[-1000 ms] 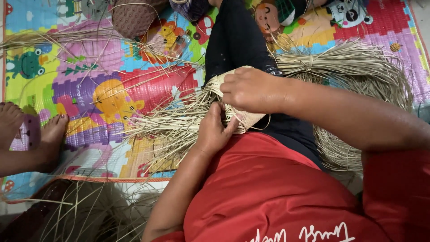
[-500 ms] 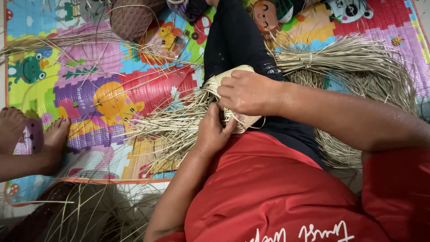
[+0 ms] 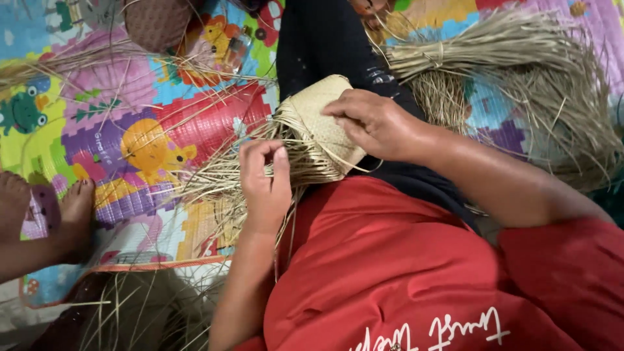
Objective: A person is weaving a basket using dried straw fibers, carefully threading and pulling strands to build the structure.
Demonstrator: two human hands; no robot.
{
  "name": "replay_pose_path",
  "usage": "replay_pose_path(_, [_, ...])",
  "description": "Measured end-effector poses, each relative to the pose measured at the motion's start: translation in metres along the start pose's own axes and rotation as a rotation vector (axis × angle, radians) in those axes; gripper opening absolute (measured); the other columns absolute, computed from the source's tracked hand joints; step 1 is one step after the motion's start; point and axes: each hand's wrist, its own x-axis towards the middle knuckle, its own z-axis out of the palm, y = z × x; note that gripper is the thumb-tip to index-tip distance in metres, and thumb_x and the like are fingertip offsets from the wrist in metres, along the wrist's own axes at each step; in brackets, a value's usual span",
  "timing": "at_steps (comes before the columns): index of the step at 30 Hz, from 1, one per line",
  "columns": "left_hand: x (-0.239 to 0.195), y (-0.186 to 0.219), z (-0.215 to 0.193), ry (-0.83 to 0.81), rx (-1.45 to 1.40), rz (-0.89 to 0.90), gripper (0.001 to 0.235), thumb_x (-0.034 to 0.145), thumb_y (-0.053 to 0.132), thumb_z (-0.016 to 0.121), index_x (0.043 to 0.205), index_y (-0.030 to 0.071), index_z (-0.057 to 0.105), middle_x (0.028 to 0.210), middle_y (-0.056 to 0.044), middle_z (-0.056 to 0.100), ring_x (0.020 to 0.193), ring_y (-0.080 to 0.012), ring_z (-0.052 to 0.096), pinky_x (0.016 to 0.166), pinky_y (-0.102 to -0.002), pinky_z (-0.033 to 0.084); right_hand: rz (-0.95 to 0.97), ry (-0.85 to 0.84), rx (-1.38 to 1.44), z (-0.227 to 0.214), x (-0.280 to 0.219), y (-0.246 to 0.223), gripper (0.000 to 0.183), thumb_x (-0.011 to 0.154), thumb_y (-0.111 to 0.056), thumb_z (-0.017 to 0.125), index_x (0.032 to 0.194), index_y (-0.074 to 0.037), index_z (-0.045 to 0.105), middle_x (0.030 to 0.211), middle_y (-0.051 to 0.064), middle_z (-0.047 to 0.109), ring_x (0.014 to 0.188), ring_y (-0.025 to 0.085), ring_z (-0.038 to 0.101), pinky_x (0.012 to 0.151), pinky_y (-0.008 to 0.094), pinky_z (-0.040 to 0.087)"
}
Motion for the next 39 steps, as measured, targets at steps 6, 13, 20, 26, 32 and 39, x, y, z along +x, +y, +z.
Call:
replay_pose_path(6, [0.041, 0.018, 0.008, -0.289, 0.224, 0.134, 0.019, 0.103, 0.015, 0.066, 0.096, -0.001, 0.071, 0.092, -0.009, 0.058, 0.092, -0.0283, 0.065, 0.081, -0.037, 0.054, 0.006, 0.122, 0.019, 0.007, -0.006, -0.001, 0.029, 0.098, -0.002, 0.064, 0.126, 0.002, 0.07, 0.096, 0.015, 0.07, 0.084, 0.036, 0.069, 0.08, 0.045, 0.056])
replay_pose_path(13, [0.037, 0.002, 0.021, -0.385, 0.579, 0.242, 0.033, 0.08, 0.03, 0.087, 0.079, 0.004, 0.067, 0.09, -0.013, 0.063, 0.08, -0.0418, 0.066, 0.072, -0.055, 0.055, -0.008, 0.146, -0.043, 0.01, -0.008, 0.001, 0.032, 0.098, -0.007, 0.067, 0.13, -0.005, 0.069, 0.094, 0.01, 0.071, 0.084, 0.032, 0.069, 0.081, 0.045, 0.052])
replay_pose_path(20, [0.039, 0.015, 0.019, -0.481, 0.883, 0.251, 0.019, 0.073, 0.016, 0.082, 0.082, 0.008, 0.068, 0.091, -0.008, 0.063, 0.087, -0.0378, 0.068, 0.082, -0.053, 0.055, 0.035, 0.132, -0.01, 0.02, -0.013, 0.015, 0.011, 0.097, -0.012, 0.072, 0.107, -0.008, 0.074, 0.09, 0.008, 0.074, 0.086, 0.033, 0.07, 0.082, 0.045, 0.051])
replay_pose_path(26, [0.049, 0.026, 0.024, -0.519, 1.085, 0.331, 0.004, 0.08, 0.013, 0.068, 0.082, 0.013, 0.064, 0.084, -0.006, 0.062, 0.079, -0.0319, 0.068, 0.072, -0.044, 0.053, 0.105, 0.105, 0.0, 0.023, -0.013, 0.018, 0.008, 0.096, -0.013, 0.071, 0.103, -0.015, 0.075, 0.09, 0.002, 0.073, 0.09, 0.027, 0.068, 0.086, 0.04, 0.049])
replay_pose_path(32, [0.077, 0.021, 0.013, -0.857, 0.911, -0.055, 0.017, 0.079, 0.013, 0.072, 0.093, 0.007, 0.065, 0.094, -0.016, 0.068, 0.089, -0.0445, 0.071, 0.08, -0.055, 0.055, 0.131, 0.085, -0.016, 0.023, -0.011, 0.016, 0.007, 0.094, -0.011, 0.071, 0.1, -0.013, 0.073, 0.092, 0.004, 0.073, 0.093, 0.029, 0.068, 0.086, 0.043, 0.048])
replay_pose_path(39, [0.09, 0.052, 0.023, -0.997, 0.955, -0.33, 0.022, 0.085, 0.015, 0.062, 0.104, 0.004, 0.066, 0.106, -0.019, 0.066, 0.103, -0.0452, 0.069, 0.09, -0.057, 0.056, 0.104, 0.058, -0.085, 0.021, -0.012, 0.018, 0.005, 0.095, -0.016, 0.069, 0.1, -0.013, 0.069, 0.094, 0.004, 0.072, 0.096, 0.028, 0.067, 0.085, 0.043, 0.047])
